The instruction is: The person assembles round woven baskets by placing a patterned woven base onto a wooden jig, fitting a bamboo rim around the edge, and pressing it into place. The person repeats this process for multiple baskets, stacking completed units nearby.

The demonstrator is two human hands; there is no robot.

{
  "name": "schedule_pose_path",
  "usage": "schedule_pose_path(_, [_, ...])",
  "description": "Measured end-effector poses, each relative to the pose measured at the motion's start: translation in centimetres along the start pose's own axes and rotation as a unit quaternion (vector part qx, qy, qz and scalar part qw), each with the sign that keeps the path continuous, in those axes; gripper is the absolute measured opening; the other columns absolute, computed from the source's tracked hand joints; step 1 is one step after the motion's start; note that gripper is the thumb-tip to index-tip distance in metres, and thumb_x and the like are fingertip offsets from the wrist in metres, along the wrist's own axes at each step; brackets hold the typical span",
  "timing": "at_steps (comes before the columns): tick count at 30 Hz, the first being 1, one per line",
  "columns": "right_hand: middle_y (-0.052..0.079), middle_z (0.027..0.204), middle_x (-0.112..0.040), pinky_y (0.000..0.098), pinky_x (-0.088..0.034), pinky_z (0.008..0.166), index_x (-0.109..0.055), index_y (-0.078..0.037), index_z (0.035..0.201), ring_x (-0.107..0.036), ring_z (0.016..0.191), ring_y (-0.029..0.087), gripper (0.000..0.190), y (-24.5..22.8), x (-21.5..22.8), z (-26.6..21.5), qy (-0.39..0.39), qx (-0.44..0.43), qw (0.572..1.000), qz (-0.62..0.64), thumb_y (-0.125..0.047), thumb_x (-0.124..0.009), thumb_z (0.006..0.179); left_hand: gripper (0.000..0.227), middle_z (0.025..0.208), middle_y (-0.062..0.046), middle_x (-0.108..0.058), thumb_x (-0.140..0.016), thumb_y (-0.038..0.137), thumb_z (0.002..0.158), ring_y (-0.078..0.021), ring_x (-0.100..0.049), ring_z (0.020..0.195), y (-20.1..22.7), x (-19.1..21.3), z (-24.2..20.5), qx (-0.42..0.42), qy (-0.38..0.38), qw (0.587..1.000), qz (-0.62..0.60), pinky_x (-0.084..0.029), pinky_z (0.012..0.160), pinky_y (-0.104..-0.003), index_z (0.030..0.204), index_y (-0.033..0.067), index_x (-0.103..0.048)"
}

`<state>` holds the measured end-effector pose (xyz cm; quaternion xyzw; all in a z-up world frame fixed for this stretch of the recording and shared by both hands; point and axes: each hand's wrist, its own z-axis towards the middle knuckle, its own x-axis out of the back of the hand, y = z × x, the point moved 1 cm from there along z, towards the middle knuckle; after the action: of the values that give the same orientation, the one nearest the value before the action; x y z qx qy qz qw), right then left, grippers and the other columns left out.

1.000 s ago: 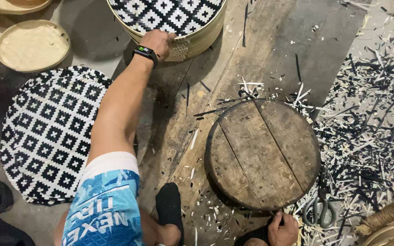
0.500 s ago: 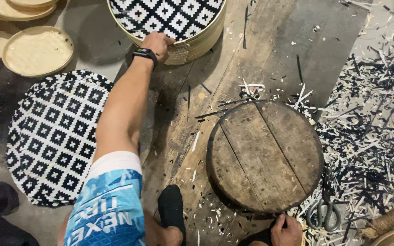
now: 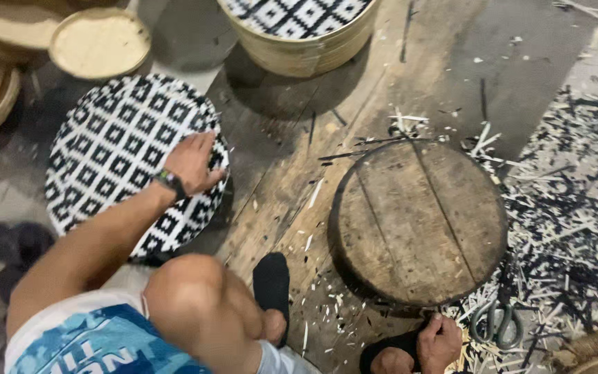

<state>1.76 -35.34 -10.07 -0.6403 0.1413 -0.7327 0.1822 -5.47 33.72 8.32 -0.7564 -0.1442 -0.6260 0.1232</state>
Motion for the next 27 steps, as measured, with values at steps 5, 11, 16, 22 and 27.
schedule_pose_path(5, [0.019,0.085,-0.064,0.0535,-0.047,0.08,-0.068,-0.004,0.089,-0.06,0.088,0.042,0.035,0.0,0.2,0.4,-0.023,0.023,0.999,-0.004,-0.032,-0.059,0.107,0.126,0.159,-0.034,-0.026,-0.085,0.067,0.068,-0.0492,-0.027,0.146,-0.8,-5.4,-10.4,0.214,-0.124,0.968,-0.029,-0.03,0.116,-0.051,0.151,-0.0091,-0.028])
schedule_pose_path(11, [0.022,0.085,-0.064,0.0546,-0.046,0.078,-0.069,-0.002,0.092,-0.059,0.089,0.045,0.036,0.3,0.5,0.1,-0.028,0.004,1.0,-0.014,-0.034,-0.059,0.106,0.07,0.134,-0.032,-0.053,-0.073,0.048,0.081,-0.0442,-0.054,0.122,-1.8,-10.5,-14.2,0.142,0.021,0.986,-0.088,-0.045,0.104,-0.048,0.125,-0.0053,-0.06])
schedule_pose_path(16, [0.021,0.088,-0.065,0.0542,-0.045,0.08,-0.067,-0.001,0.089,-0.057,0.085,0.043,0.038,0.4,0.4,0.3,-0.038,0.026,0.999,0.001,-0.032,-0.056,0.108,0.028,0.086,-0.022,-0.073,-0.055,0.026,0.1,-0.0375,-0.071,0.076,-2.3,-5.6,-14.9,0.192,0.116,0.974,-0.036,-0.058,0.074,-0.049,0.088,0.0058,-0.07])
schedule_pose_path(22, [0.022,0.087,-0.064,0.0532,-0.046,0.081,-0.068,0.0,0.089,-0.057,0.09,0.044,0.037,1.0,0.3,0.0,-0.034,0.017,0.999,0.026,-0.03,-0.057,0.106,0.013,0.092,-0.012,-0.066,-0.055,0.002,0.104,-0.0236,-0.063,0.081,-4.6,12.1,-16.3,0.121,0.441,0.886,0.082,-0.052,0.071,-0.036,0.106,0.0022,-0.068])
schedule_pose_path(27, [0.021,0.093,-0.065,0.0527,-0.046,0.083,-0.07,-0.001,0.095,-0.058,0.092,0.044,0.031,1.3,-0.3,-0.1,-0.009,0.042,0.997,0.062,-0.027,-0.058,0.107,0.024,0.09,-0.012,-0.068,-0.056,-0.012,0.089,-0.0275,-0.066,0.077,-2.0,22.4,-15.5,-0.074,0.42,0.885,0.186,-0.05,0.067,-0.037,0.103,0.0021,-0.069])
